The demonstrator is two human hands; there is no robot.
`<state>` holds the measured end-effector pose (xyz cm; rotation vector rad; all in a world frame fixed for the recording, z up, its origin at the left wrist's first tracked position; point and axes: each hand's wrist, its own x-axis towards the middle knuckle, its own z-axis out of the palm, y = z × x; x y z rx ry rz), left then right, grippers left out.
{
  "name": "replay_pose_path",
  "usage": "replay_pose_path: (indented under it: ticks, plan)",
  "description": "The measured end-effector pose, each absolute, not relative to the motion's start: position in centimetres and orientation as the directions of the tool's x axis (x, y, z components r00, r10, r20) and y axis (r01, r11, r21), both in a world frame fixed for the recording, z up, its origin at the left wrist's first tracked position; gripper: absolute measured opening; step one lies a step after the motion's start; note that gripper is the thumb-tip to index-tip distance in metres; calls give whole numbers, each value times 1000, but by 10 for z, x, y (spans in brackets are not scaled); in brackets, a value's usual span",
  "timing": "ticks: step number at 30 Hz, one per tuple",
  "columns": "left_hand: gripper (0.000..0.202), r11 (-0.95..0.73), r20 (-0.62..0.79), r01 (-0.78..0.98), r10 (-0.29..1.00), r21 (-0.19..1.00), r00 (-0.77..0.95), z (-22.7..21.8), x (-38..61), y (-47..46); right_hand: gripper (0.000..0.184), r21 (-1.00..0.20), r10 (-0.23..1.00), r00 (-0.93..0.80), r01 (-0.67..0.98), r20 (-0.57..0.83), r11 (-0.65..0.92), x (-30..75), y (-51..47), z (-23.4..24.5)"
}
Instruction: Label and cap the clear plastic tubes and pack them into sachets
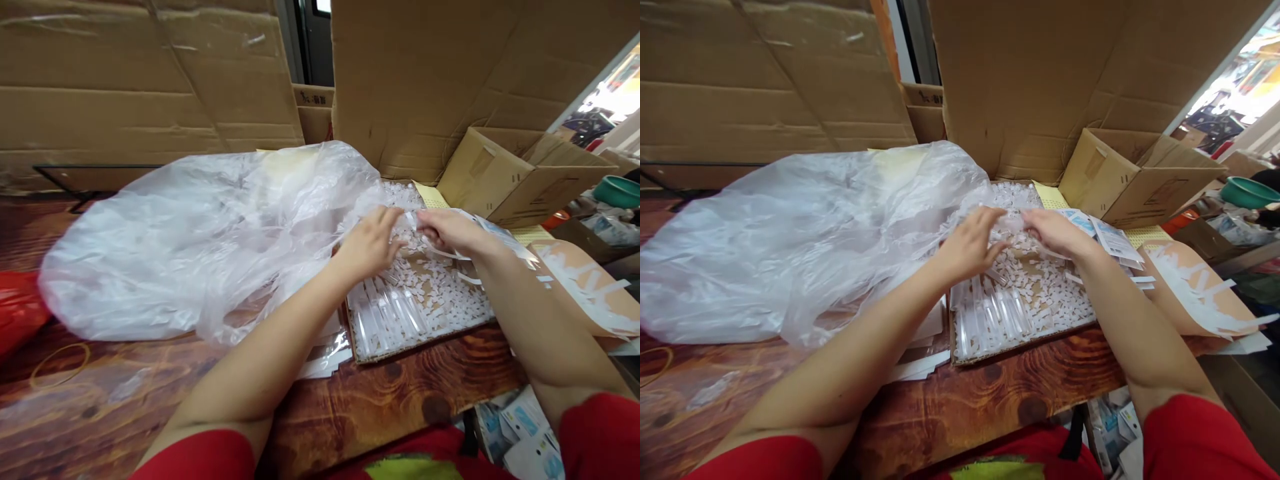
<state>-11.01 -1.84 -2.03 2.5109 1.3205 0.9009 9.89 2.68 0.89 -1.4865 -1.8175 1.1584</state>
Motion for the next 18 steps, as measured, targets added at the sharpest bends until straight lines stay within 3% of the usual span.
replay_pose_path:
  ticks: [2,3,6,9,11,13,15,18]
  plan:
    - [36,-496,370,768,857,404,359,-21,-119,-12,41,-699,982,-74,694,171,174,92,58,16]
    - [32,-467,312,790,878,397,363,-21,-123,-8,36,-625,966,-3,762,259,170,89,73,19]
    - [19,-476,181,802,879,361,441,-24,-130,-2,36,-450,957,23,885,289,115,79,99,24]
    - [21,-506,147,792,861,342,487,-32,-130,0,47,-246,943,-107,950,315,190,74,90,22]
    - [22,-512,143,792,858,333,494,-39,-127,2,34,-106,925,-312,934,218,340,77,70,16]
    - [22,-513,154,794,858,326,490,-45,-125,3,20,0,853,-522,853,9,522,84,48,6]
    - [20,-512,161,793,858,330,487,-49,-124,5,21,73,796,-595,794,-108,603,92,31,-6]
    - [19,-527,173,786,849,322,499,-51,-125,6,23,118,790,-598,782,-131,612,100,18,-23]
